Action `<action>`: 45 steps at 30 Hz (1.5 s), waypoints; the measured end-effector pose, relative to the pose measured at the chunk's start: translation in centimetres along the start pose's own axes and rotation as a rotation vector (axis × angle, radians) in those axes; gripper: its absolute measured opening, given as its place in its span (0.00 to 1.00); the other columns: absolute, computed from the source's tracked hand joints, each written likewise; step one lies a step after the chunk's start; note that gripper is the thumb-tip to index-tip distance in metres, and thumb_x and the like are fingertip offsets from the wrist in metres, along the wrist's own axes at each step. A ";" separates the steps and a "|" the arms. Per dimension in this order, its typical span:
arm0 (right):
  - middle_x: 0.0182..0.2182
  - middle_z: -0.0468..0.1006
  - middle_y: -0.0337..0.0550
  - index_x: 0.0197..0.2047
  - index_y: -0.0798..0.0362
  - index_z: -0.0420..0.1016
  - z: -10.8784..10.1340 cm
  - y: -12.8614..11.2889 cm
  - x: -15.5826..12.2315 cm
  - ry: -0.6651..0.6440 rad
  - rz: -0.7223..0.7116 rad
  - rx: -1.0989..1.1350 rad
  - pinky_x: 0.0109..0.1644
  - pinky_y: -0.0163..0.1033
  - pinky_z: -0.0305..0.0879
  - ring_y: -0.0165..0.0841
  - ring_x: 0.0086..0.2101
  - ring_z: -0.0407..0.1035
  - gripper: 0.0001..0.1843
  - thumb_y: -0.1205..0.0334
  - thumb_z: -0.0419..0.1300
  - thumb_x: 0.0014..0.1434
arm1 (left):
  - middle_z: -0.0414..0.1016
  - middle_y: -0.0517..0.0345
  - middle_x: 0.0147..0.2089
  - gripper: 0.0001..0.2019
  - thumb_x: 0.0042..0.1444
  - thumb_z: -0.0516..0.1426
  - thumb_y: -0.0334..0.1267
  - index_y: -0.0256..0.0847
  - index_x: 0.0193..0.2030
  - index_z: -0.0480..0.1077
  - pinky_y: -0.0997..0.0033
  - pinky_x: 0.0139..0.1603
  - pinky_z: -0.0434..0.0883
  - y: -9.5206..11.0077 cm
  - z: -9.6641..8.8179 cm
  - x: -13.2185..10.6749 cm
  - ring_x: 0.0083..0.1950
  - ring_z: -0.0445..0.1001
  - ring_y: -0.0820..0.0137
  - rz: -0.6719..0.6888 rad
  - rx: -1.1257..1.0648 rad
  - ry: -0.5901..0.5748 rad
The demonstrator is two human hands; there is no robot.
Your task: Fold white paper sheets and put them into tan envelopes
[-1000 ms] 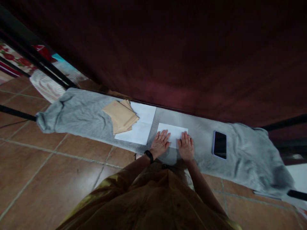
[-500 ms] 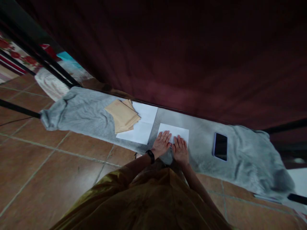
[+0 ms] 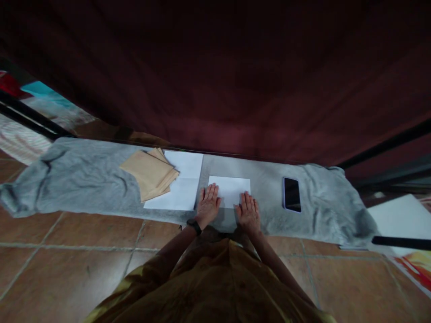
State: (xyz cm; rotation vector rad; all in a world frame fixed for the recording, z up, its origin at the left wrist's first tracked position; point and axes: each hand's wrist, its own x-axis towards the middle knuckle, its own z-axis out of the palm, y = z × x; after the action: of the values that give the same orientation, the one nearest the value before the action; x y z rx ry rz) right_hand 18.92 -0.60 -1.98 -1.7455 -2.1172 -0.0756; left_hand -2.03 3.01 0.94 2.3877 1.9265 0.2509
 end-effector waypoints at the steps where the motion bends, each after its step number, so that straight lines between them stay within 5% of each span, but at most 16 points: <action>1: 0.71 0.60 0.61 0.75 0.60 0.53 0.0 0.0 0.0 -0.001 0.005 0.001 0.71 0.55 0.51 0.47 0.68 0.57 0.33 0.51 0.46 0.74 | 0.54 0.43 0.77 0.29 0.72 0.43 0.43 0.31 0.74 0.55 0.45 0.78 0.47 0.4 -0.1 0.3 0.79 0.48 0.57 -0.023 0.002 0.007; 7: 0.71 0.60 0.62 0.74 0.63 0.57 -0.4 -0.4 0.3 -0.047 0.004 -0.033 0.71 0.56 0.49 0.48 0.69 0.55 0.31 0.55 0.45 0.74 | 0.54 0.45 0.77 0.30 0.73 0.41 0.46 0.31 0.75 0.53 0.50 0.79 0.48 5.3 0.3 3.3 0.79 0.48 0.60 0.127 -0.086 -0.013; 10: 0.71 0.59 0.63 0.72 0.65 0.59 -0.5 -0.3 0.3 -0.070 -0.005 -0.055 0.71 0.56 0.49 0.48 0.69 0.55 0.31 0.55 0.45 0.74 | 0.55 0.44 0.77 0.30 0.73 0.41 0.47 0.30 0.74 0.55 0.51 0.78 0.49 6.0 0.9 4.5 0.79 0.50 0.60 0.145 -0.108 -0.037; 16: 0.70 0.62 0.61 0.72 0.63 0.60 -0.1 -0.2 0.8 -0.059 0.024 -0.011 0.71 0.58 0.50 0.47 0.68 0.56 0.29 0.57 0.44 0.74 | 0.53 0.43 0.77 0.29 0.73 0.41 0.44 0.30 0.75 0.54 0.52 0.78 0.49 3.0 1.6 4.5 0.79 0.48 0.60 0.125 -0.086 0.007; 26: 0.71 0.61 0.55 0.71 0.58 0.63 1.6 -2.6 9.0 -0.218 -0.057 0.093 0.73 0.55 0.49 0.42 0.70 0.53 0.27 0.60 0.42 0.74 | 0.54 0.45 0.77 0.29 0.68 0.42 0.31 0.31 0.76 0.51 0.51 0.78 0.48 2.2 2.0 4.5 0.79 0.46 0.61 0.109 -0.067 -0.029; 45: 0.70 0.63 0.59 0.74 0.61 0.55 1.5 2.5 5.9 0.024 0.149 0.010 0.71 0.58 0.50 0.47 0.68 0.58 0.32 0.54 0.39 0.74 | 0.53 0.40 0.77 0.29 0.71 0.42 0.41 0.28 0.75 0.53 0.49 0.76 0.53 -1.2 1.9 3.5 0.78 0.50 0.58 -0.092 -0.032 0.088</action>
State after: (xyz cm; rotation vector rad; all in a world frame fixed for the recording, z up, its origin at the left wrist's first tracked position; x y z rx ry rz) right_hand 20.02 5.91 -1.93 -1.8805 -1.9609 -0.0446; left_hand -2.18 6.75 -0.84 2.2973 2.0475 0.3837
